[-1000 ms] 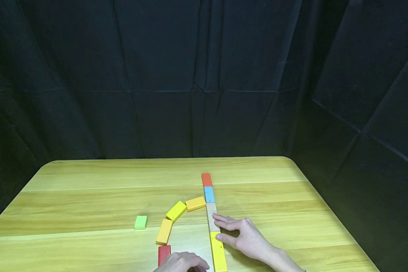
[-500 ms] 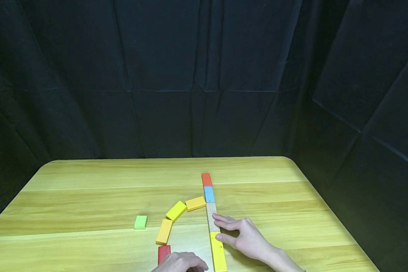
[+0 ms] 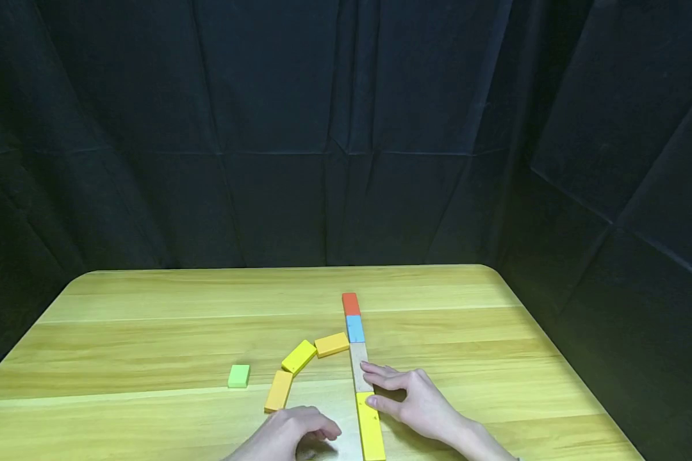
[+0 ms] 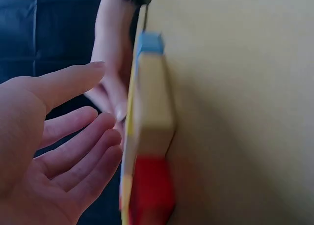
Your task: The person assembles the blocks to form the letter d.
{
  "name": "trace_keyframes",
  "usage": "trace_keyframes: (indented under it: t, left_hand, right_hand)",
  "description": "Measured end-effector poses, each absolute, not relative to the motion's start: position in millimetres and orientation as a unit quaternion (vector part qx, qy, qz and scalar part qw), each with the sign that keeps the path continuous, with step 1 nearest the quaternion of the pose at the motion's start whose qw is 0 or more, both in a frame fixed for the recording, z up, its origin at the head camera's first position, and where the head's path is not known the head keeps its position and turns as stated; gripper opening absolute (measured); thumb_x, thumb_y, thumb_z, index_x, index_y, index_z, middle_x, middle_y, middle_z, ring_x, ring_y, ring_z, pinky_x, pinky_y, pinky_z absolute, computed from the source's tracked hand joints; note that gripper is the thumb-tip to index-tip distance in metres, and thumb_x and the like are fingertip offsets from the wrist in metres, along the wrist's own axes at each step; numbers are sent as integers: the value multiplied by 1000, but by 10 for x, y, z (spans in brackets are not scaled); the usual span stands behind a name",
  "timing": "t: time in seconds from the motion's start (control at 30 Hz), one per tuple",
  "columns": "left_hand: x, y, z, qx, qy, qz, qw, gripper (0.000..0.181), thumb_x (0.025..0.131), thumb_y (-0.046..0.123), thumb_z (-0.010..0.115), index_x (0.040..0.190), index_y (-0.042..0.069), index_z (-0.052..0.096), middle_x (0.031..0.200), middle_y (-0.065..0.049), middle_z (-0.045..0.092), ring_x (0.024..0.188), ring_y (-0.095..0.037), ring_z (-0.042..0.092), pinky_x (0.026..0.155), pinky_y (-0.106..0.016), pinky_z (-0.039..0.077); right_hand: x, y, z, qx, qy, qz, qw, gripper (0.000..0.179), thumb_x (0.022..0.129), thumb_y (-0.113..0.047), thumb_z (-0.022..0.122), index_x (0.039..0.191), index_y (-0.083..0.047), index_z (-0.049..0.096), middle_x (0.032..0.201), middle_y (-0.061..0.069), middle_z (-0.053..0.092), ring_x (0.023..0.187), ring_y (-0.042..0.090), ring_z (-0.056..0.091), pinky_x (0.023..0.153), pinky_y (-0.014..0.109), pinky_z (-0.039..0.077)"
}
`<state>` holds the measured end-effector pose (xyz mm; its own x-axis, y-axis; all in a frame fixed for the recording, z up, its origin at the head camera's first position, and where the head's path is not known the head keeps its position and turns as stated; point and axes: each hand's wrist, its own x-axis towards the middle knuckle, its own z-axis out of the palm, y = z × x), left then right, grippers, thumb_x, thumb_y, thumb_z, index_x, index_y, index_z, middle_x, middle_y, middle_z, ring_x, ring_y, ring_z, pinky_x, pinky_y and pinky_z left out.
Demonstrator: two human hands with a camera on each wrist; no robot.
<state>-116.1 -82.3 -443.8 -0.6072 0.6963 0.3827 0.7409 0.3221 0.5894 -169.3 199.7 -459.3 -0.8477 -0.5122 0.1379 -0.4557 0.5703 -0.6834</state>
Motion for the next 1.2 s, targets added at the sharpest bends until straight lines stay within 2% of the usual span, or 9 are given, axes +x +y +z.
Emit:
trace_keyframes:
  t: [0.1, 0.23, 0.33, 0.47, 0.57, 0.73, 0.93, 1.2]
  left_hand:
    - [-1184, -936, -4324, -381, -835, -396, -12, 27, 86, 28, 79, 107, 12, 72, 100, 6, 72, 92, 0, 63, 80, -20, 55]
    - [-1226, -1106, -4222, -309, -860, -404, -34, 29, 86, 31, 79, 108, 14, 73, 104, 7, 73, 94, -6, 65, 85, -28, 56]
    - [-1284, -1248, -4197, -283, -872, -399, -15, 29, 86, 32, 79, 108, 15, 73, 105, 7, 73, 96, -12, 67, 86, -33, 57]
    - [-1380, -1443, -4188, -252, -886, -388, 6, 25, 85, 24, 80, 108, 16, 73, 107, 7, 73, 99, -19, 68, 87, -39, 57]
    - [-1454, -1589, -4202, -234, -894, -381, 22, 26, 84, 14, 80, 108, 14, 72, 109, 3, 73, 100, -22, 69, 88, -40, 58]
    - [-1561, -1793, -4248, -205, -896, -393, 12, 32, 80, 5, 80, 111, 8, 71, 108, -3, 73, 100, -25, 70, 89, -41, 58]
    - [-1626, -1928, -4318, -174, -901, -397, -5, 37, 77, 6, 83, 112, 9, 71, 111, -2, 72, 105, -25, 67, 93, -43, 56]
    - [-1658, -1983, -4369, -146, -901, -409, -16, 36, 79, 8, 82, 112, 7, 70, 111, -3, 72, 104, -23, 67, 92, -41, 56]
  right_hand:
    - [-1691, 1996, -4591, -271, 885, -376, 43, 49, 93, -47, 67, 130, -16, 67, 142, -15, 56, 134, 19, 51, 111, 47, 42]
    - [-1683, 1994, -4587, -270, 884, -379, 45, 49, 93, -48, 66, 130, -15, 67, 142, -15, 56, 135, 20, 51, 111, 47, 42]
    - [-1678, 1992, -4588, -270, 883, -380, 45, 50, 93, -48, 66, 130, -15, 67, 142, -15, 56, 134, 20, 52, 111, 48, 42]
    - [-1677, 1993, -4593, -268, 884, -381, 45, 50, 93, -48, 66, 130, -15, 67, 142, -15, 56, 134, 20, 52, 111, 47, 42]
    - [-1676, 1994, -4591, -268, 883, -382, 45, 50, 93, -48, 66, 130, -15, 67, 142, -15, 56, 134, 20, 52, 112, 45, 42]
    - [-1674, 1996, -4584, -266, 883, -383, 46, 50, 92, -48, 67, 130, -15, 67, 142, -16, 56, 135, 20, 51, 112, 45, 41]
    - [-1676, 1993, -4576, -265, 884, -383, 48, 50, 92, -48, 67, 130, -14, 67, 142, -16, 56, 135, 19, 51, 112, 45, 41]
    - [-1682, 1990, -4578, -266, 884, -383, 42, 50, 92, -48, 67, 130, -15, 67, 141, -17, 56, 135, 18, 51, 112, 45, 41]
